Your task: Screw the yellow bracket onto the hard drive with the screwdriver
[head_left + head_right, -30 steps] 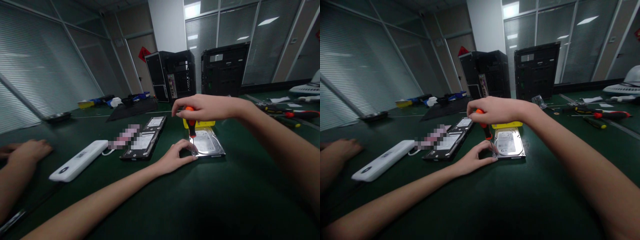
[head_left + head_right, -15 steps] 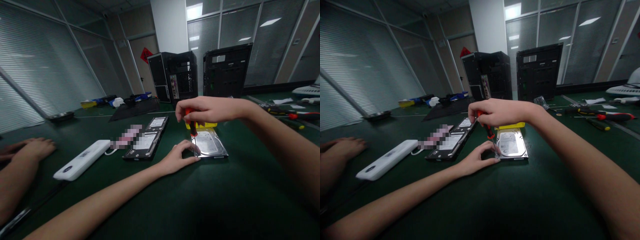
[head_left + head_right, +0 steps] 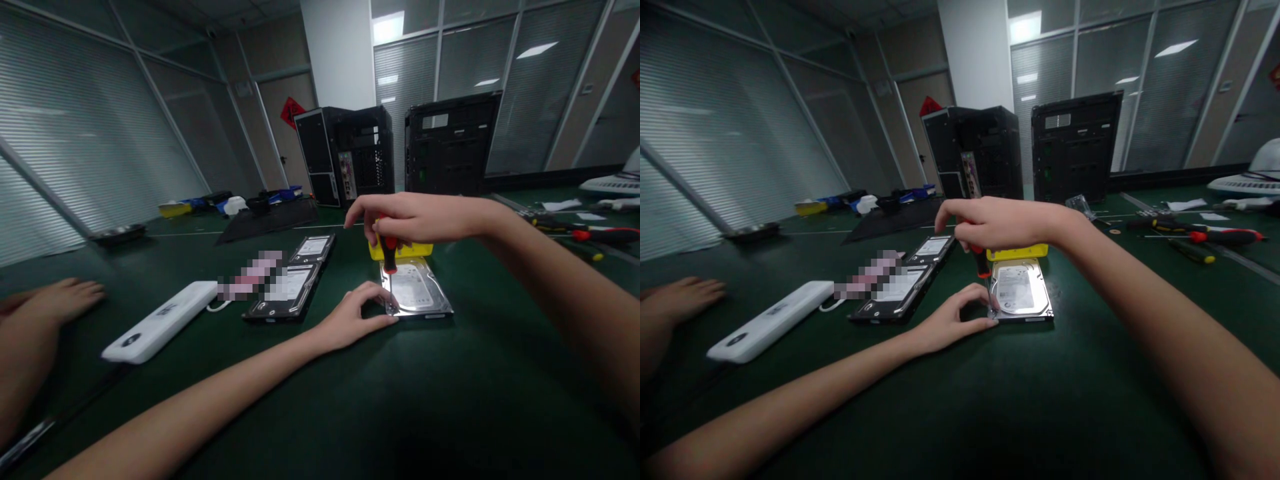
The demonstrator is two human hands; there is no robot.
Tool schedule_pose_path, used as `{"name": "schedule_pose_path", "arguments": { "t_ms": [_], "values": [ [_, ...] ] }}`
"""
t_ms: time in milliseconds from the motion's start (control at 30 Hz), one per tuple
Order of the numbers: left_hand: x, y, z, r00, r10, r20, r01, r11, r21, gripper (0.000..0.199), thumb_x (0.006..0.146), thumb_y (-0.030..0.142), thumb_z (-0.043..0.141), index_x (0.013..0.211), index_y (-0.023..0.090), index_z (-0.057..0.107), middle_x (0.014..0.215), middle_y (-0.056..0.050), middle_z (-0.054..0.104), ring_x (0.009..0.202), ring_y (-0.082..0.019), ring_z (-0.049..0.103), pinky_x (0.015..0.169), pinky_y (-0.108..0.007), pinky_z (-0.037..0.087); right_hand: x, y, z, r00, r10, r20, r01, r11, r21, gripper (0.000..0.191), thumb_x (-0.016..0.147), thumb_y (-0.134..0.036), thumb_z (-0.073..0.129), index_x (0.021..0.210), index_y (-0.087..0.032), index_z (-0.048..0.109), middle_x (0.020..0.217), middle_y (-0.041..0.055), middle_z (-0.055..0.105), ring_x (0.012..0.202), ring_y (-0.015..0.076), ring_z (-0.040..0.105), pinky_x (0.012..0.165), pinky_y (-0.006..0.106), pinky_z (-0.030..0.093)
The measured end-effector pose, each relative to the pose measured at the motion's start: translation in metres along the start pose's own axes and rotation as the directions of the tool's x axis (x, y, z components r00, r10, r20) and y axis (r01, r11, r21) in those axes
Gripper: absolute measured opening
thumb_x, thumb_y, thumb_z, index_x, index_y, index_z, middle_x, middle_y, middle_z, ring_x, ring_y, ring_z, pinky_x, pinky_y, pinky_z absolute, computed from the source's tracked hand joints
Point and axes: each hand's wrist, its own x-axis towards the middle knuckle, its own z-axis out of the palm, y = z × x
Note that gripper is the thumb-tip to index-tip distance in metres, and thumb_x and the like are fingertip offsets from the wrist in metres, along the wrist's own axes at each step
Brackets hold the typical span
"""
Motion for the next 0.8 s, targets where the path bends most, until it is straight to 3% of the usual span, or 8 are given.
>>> {"name": "schedule_pose_path", "arguments": {
  "t_ms": [267,433,600,700,800],
  "values": [
    [-0.0007,-0.0021,0.0008,1.000,-0.030,-0.004,0.030,0.999,0.025,0.027,0.079,0.037,0.057,0.101,0.021,0.056,0.104,-0.004,0.053,0.099,-0.018,0.050,0.088,-0.034,0.038,0.0025,-0.0051,-0.0008,0.997,-0.071,0.044,0.072,0.997,-0.020,0.031,0.087,-0.035,0.036,0.092,-0.015,0.059,0.087,0.0048,0.059,0.074,0.0125,0.053,0.065,0.026,0.041],
    [-0.0004,-0.0030,0.0013,1.000,-0.025,-0.005,0.025,0.999,0.021,0.027,0.079,0.037,0.057,0.101,0.021,0.057,0.103,-0.004,0.053,0.098,-0.018,0.050,0.089,-0.034,0.038,0.0001,-0.0041,-0.0014,0.999,-0.048,0.004,0.048,0.998,-0.041,0.029,0.085,-0.024,0.039,0.109,-0.017,0.053,0.105,0.0063,0.057,0.086,0.0137,0.053,0.073,0.027,0.042],
    [-0.0002,-0.0026,0.0008,1.000,-0.012,-0.004,0.012,1.000,0.002,0.027,0.079,0.036,0.057,0.101,0.021,0.056,0.103,-0.004,0.053,0.098,-0.018,0.050,0.087,-0.033,0.039,-0.0028,-0.0037,-0.0007,1.000,0.000,0.018,0.000,1.000,-0.003,0.041,0.084,-0.028,0.041,0.123,-0.016,0.041,0.104,0.0072,0.056,0.081,0.0135,0.054,0.069,0.027,0.042],
    [0.0001,-0.0038,0.0017,1.000,-0.012,-0.006,0.012,1.000,0.009,0.029,0.079,0.038,0.057,0.102,0.021,0.057,0.104,-0.004,0.054,0.098,-0.018,0.050,0.089,-0.034,0.038,-0.0029,-0.0054,0.0000,0.999,-0.030,0.013,0.030,1.000,0.008,0.038,0.086,-0.032,0.039,0.120,-0.017,0.042,0.110,0.0069,0.054,0.087,0.0139,0.053,0.072,0.027,0.041],
    [0.0004,-0.0049,0.0027,1.000,-0.022,-0.012,0.022,0.999,0.025,0.029,0.079,0.038,0.057,0.102,0.021,0.057,0.105,-0.004,0.054,0.099,-0.019,0.050,0.090,-0.035,0.037,-0.0015,-0.0071,0.0003,0.999,-0.046,0.023,0.046,0.999,-0.008,0.031,0.086,-0.037,0.037,0.105,-0.018,0.052,0.101,0.0053,0.057,0.084,0.0141,0.053,0.070,0.026,0.041]
  ]
}}
